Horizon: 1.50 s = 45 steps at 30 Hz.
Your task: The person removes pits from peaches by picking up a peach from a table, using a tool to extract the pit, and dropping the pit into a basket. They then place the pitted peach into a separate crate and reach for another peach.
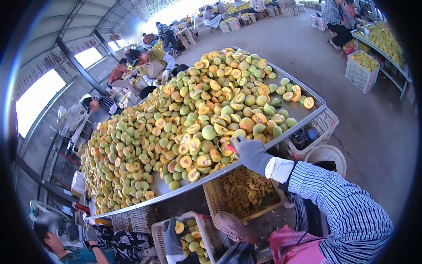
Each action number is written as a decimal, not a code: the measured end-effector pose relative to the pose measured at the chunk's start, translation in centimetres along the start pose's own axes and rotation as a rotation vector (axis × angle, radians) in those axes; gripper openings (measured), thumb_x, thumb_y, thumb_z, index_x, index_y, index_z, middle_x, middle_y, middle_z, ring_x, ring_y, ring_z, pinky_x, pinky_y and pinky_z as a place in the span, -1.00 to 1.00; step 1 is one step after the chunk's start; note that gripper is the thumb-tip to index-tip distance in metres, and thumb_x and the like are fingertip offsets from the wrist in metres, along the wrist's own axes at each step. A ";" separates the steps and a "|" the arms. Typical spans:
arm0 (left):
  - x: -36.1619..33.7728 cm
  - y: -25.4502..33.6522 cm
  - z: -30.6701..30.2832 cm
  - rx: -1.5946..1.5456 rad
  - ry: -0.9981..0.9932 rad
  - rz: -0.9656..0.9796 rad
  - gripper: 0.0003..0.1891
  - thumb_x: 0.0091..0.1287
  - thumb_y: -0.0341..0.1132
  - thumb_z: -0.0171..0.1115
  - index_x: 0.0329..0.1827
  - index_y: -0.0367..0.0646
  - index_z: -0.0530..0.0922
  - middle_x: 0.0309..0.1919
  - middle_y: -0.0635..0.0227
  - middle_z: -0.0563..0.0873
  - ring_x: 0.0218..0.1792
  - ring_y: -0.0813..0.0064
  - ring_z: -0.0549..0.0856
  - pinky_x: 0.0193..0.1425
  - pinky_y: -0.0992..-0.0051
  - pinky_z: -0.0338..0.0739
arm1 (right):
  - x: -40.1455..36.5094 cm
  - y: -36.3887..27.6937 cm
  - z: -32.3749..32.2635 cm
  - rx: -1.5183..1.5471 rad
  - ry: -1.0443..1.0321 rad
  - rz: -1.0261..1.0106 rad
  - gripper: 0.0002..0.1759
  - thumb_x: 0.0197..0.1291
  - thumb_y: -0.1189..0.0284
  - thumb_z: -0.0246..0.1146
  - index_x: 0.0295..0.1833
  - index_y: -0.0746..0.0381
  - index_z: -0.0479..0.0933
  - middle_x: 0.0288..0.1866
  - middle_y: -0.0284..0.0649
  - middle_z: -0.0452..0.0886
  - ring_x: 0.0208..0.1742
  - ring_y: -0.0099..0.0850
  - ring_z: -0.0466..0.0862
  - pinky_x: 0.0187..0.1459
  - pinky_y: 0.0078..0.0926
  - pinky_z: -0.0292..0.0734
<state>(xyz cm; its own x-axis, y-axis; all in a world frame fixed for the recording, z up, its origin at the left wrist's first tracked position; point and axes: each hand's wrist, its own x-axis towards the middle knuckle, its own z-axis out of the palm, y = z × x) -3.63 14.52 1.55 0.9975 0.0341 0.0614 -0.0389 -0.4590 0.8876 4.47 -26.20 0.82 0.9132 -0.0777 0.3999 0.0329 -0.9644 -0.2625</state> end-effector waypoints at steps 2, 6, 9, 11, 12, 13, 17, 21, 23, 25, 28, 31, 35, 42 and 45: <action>1.2 -11.3 -5.5 0.229 0.024 -0.158 -0.71 0.40 -0.22 0.33 0.02 -0.23 0.58 -0.11 0.25 0.68 -0.16 0.48 0.65 -0.02 0.48 0.60 | 2.5 1.7 1.4 -0.054 0.027 0.025 -0.53 0.13 0.32 0.35 0.17 0.12 0.47 0.00 -0.12 0.59 -0.40 -0.20 0.74 -0.49 -0.19 0.57; 0.1 -3.4 -5.8 0.461 0.296 -0.122 -0.61 0.37 -0.18 0.34 0.16 -0.19 0.56 -0.03 0.31 0.67 -0.11 0.43 0.68 -0.09 0.46 0.60 | 5.2 3.6 3.1 -0.252 -0.187 0.038 -0.50 0.06 0.34 0.41 0.15 0.11 0.48 0.07 -0.10 0.59 -0.34 -0.20 0.76 -0.47 -0.20 0.60; 2.5 2.3 -3.3 -0.124 0.174 -0.221 -0.63 0.42 -0.18 0.30 0.17 -0.20 0.55 0.01 0.31 0.67 -0.08 0.45 0.68 -0.02 0.46 0.60 | 5.2 4.5 4.8 0.274 0.182 0.192 -0.54 0.13 0.31 0.45 0.11 0.18 0.49 -0.24 -0.18 0.66 -0.47 -0.34 0.71 -0.58 -0.32 0.52; 4.5 4.5 0.0 -0.355 0.070 -0.112 -0.63 0.47 -0.21 0.24 0.23 -0.22 0.53 0.12 0.27 0.64 0.01 0.40 0.67 0.08 0.41 0.60 | 3.9 1.7 1.8 0.936 0.007 0.407 -0.52 0.13 0.28 0.48 0.09 0.21 0.50 -0.30 -0.25 0.63 -0.54 -0.42 0.64 -0.61 -0.41 0.47; 6.1 4.7 1.9 -0.439 0.002 -0.046 -0.60 0.51 -0.20 0.19 0.31 -0.22 0.50 0.19 0.26 0.61 0.09 0.37 0.66 0.13 0.39 0.60 | 3.1 -0.4 -0.2 1.598 -0.192 0.620 -0.50 0.13 0.24 0.51 0.08 0.23 0.51 -0.36 -0.31 0.60 -0.61 -0.51 0.57 -0.65 -0.51 0.42; 7.2 5.6 4.5 -0.529 -0.058 -0.019 -0.58 0.54 -0.20 0.13 0.36 -0.22 0.45 0.21 0.24 0.61 0.16 0.36 0.63 0.20 0.37 0.56 | 2.1 -2.6 -1.3 1.676 -0.221 0.671 -0.47 0.12 0.22 0.53 0.09 0.23 0.51 -0.37 -0.36 0.57 -0.64 -0.57 0.51 -0.66 -0.57 0.38; 8.2 7.7 14.4 -0.689 -0.244 0.107 -0.46 0.60 -0.02 -0.10 0.46 -0.22 0.34 0.30 0.17 0.54 0.27 0.30 0.56 0.37 0.30 0.45 | -1.5 -8.0 -1.8 1.828 -0.428 0.605 -0.46 0.16 0.11 0.49 0.12 0.19 0.52 -0.40 -0.42 0.54 -0.60 -0.66 0.49 -0.66 -0.66 0.34; 6.8 6.1 16.5 -0.570 -0.036 0.257 -0.41 0.51 -0.15 0.15 0.47 -0.27 0.21 0.29 0.03 0.52 0.20 0.26 0.62 0.27 0.28 0.57 | -4.0 -8.5 0.8 1.381 -0.244 0.288 -0.48 0.25 0.04 0.40 0.07 0.23 0.53 -0.38 -0.19 0.60 -0.48 -0.29 0.62 -0.50 -0.36 0.45; 6.7 5.3 16.2 -0.262 0.118 0.601 -0.24 0.26 -0.56 0.40 0.45 -0.30 0.13 0.25 -0.05 0.57 0.14 0.20 0.67 0.20 0.27 0.64 | -4.5 -8.3 0.3 1.071 -0.036 -0.018 -0.46 0.27 -0.01 0.34 -0.01 0.28 0.52 -0.31 0.07 0.63 -0.30 0.12 0.65 -0.28 -0.06 0.49; 6.0 5.5 15.0 -0.270 0.109 0.456 -0.39 0.30 -0.53 0.37 0.37 -0.34 0.26 0.23 -0.05 0.57 0.10 0.17 0.69 0.20 0.24 0.64 | -5.4 -8.4 -1.0 0.944 -0.202 -0.061 -0.46 0.27 -0.04 0.31 -0.06 0.27 0.51 -0.33 0.06 0.64 -0.29 0.10 0.66 -0.29 -0.06 0.50; 5.2 6.3 14.4 -0.570 0.017 0.238 -0.52 0.35 -0.46 0.34 0.28 -0.34 0.37 0.16 0.06 0.61 0.07 0.27 0.68 0.20 0.30 0.63 | -6.3 -9.0 -0.9 0.779 -0.319 -0.135 -0.45 0.29 -0.10 0.25 -0.13 0.24 0.47 -0.37 0.04 0.65 -0.29 0.09 0.68 -0.31 -0.04 0.51; 5.0 5.8 14.8 -0.807 -0.011 0.152 -0.57 0.38 -0.34 0.34 0.22 -0.31 0.44 0.07 0.18 0.65 0.04 0.37 0.66 0.19 0.37 0.61 | -6.5 -9.5 -0.7 0.780 -0.330 -0.131 -0.45 0.28 -0.09 0.25 -0.09 0.23 0.46 -0.39 0.02 0.65 -0.32 0.08 0.68 -0.33 -0.05 0.53; 3.6 6.5 15.1 -0.655 0.019 0.212 -0.47 0.34 -0.12 0.40 0.22 -0.24 0.45 0.03 0.24 0.64 -0.04 0.39 0.66 0.13 0.38 0.59 | -6.8 -9.5 -0.5 0.747 -0.351 -0.143 -0.47 0.30 -0.07 0.24 -0.07 0.23 0.46 -0.41 0.03 0.65 -0.35 0.09 0.69 -0.34 -0.04 0.55; 3.7 5.9 14.9 -0.781 0.127 0.147 -0.49 0.55 -0.04 0.08 0.32 -0.28 0.34 0.03 0.10 0.62 -0.13 0.23 0.73 0.02 0.26 0.73 | -6.9 -10.2 -1.1 0.705 -0.534 -0.149 -0.50 0.34 -0.01 0.22 -0.02 0.26 0.48 -0.41 0.09 0.66 -0.35 0.12 0.68 -0.34 -0.02 0.55; 3.9 7.0 14.8 -0.679 0.212 0.120 -0.50 0.62 0.03 -0.13 0.09 -0.31 0.48 -0.18 0.14 0.69 -0.27 0.30 0.74 -0.10 0.33 0.73 | -8.7 -10.5 3.8 1.075 -0.327 -0.183 -0.46 0.35 -0.03 0.21 -0.03 0.31 0.52 -0.47 -0.01 0.64 -0.46 -0.08 0.68 -0.42 -0.17 0.53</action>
<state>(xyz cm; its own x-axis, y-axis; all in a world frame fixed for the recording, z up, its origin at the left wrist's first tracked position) 0.88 -1.72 1.22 0.9541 0.2209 0.2024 -0.2439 0.1803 0.9529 -2.29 -14.45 -3.22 0.9157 0.2634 0.3034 0.3642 -0.2254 -0.9036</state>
